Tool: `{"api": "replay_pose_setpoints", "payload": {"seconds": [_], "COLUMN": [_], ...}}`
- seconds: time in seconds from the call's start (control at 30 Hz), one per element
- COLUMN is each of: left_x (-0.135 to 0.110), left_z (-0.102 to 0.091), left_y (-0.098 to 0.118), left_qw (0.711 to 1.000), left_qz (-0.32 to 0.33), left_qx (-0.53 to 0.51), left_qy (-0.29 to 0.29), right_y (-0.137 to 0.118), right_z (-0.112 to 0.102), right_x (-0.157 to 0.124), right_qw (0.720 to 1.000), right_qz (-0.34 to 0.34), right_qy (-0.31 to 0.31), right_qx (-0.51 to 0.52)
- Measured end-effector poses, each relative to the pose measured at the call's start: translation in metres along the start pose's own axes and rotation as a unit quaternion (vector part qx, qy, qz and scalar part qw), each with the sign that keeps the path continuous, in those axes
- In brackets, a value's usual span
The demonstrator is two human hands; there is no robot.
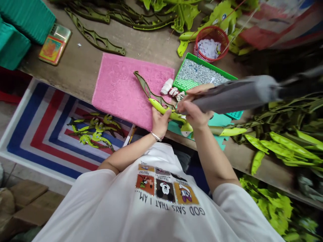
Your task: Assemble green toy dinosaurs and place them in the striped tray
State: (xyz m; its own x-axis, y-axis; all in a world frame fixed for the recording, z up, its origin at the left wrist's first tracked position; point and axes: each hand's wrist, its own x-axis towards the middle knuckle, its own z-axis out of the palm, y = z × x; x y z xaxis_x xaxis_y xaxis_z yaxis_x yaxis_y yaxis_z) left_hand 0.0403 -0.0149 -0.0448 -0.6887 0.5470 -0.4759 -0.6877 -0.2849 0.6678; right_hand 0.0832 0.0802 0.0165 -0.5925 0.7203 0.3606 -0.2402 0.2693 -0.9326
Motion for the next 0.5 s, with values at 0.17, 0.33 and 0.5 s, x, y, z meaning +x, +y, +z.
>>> {"api": "replay_pose_setpoints", "payload": {"seconds": [0.17, 0.33, 0.5], "left_x": [0.001, 0.003, 0.002], "left_z": [-0.002, -0.003, -0.001], "left_y": [-0.001, -0.003, -0.002], "left_qw": [1.000, 1.000, 1.000], "left_qz": [-0.004, 0.011, 0.018], "left_qx": [0.020, 0.015, 0.023], "left_qy": [0.004, -0.011, 0.002], "right_y": [-0.031, -0.027, -0.012], "right_z": [-0.013, -0.021, -0.027], "right_x": [-0.002, -0.015, -0.028], "right_qw": [0.989, 0.990, 0.997], "right_qz": [-0.126, -0.104, -0.037], "right_qy": [0.069, 0.079, 0.072], "right_qx": [0.045, 0.047, -0.006]}}
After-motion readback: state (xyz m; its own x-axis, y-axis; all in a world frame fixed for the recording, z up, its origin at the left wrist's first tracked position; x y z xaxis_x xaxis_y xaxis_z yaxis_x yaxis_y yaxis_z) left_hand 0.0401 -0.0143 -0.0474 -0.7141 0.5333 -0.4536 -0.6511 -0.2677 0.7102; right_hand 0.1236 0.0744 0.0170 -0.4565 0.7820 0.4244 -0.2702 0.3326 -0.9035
